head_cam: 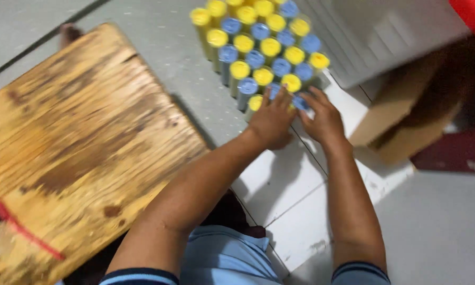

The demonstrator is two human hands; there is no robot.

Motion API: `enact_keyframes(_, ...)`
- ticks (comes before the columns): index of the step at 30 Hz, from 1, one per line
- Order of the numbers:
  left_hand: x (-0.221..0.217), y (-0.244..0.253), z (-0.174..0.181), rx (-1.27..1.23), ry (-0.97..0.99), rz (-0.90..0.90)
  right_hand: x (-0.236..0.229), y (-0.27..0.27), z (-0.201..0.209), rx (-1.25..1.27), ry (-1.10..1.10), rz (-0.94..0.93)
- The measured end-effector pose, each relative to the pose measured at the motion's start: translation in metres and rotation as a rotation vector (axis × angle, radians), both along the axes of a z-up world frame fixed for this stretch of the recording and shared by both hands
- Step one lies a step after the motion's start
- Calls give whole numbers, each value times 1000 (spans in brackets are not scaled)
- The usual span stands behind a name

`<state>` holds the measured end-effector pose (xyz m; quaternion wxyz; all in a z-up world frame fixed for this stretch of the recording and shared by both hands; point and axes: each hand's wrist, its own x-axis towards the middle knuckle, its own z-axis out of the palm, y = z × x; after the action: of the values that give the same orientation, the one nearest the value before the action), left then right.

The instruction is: The person brushes a blue cloth with a red brush, folds it, rolls it tightly, and inserts it into a clear plastic tube. The person then repeats the process with a yellow cloth, brushing and folding it before the clip ends.

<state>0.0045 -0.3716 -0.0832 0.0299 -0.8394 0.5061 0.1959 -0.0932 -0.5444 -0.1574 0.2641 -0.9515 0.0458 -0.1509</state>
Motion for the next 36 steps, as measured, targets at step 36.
enact_keyframes(36, -334, 726, 52, 36, -44, 2065, -35, 803, 164, -330, -105, 2112)
